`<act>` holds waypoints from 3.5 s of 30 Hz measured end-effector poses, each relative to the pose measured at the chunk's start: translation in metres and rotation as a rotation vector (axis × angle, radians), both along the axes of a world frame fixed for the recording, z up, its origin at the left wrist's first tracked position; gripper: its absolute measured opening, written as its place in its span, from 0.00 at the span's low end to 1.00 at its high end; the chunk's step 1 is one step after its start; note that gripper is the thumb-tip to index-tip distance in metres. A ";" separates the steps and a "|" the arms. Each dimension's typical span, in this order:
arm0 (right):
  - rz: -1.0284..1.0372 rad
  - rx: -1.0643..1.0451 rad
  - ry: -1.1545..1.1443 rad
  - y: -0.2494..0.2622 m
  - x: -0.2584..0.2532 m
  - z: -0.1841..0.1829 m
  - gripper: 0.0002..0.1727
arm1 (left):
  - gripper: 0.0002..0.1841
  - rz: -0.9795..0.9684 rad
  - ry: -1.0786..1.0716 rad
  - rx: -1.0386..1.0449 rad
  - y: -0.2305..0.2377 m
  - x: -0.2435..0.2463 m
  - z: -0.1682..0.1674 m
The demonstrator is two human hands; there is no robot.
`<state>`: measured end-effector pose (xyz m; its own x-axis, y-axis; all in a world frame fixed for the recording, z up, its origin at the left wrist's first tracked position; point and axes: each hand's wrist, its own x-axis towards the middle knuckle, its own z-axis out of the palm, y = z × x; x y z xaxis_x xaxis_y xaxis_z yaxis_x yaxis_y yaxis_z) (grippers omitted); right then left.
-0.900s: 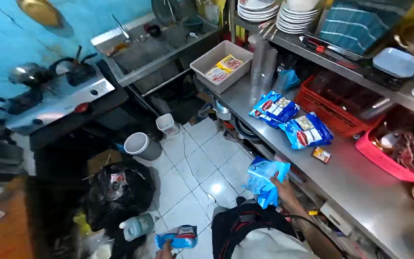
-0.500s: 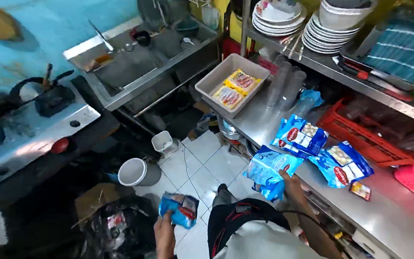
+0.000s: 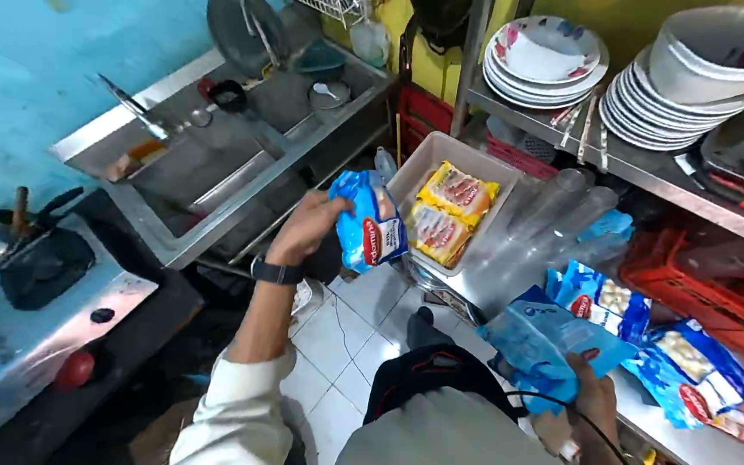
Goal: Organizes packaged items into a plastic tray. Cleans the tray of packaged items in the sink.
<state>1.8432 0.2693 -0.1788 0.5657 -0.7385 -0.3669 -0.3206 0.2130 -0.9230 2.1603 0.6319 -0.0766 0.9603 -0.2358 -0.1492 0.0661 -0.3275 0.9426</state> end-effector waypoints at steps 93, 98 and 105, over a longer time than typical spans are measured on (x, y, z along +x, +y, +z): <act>-0.113 0.006 -0.341 0.076 0.294 0.012 0.11 | 0.24 -0.887 -0.311 0.566 -0.186 0.272 -0.168; -0.082 -0.019 -0.425 0.048 0.343 0.020 0.07 | 0.30 -0.735 -0.612 0.762 -0.212 0.276 -0.239; -0.355 0.121 -0.608 0.057 0.401 -0.038 0.18 | 0.32 -0.801 -0.577 0.767 -0.207 0.278 -0.249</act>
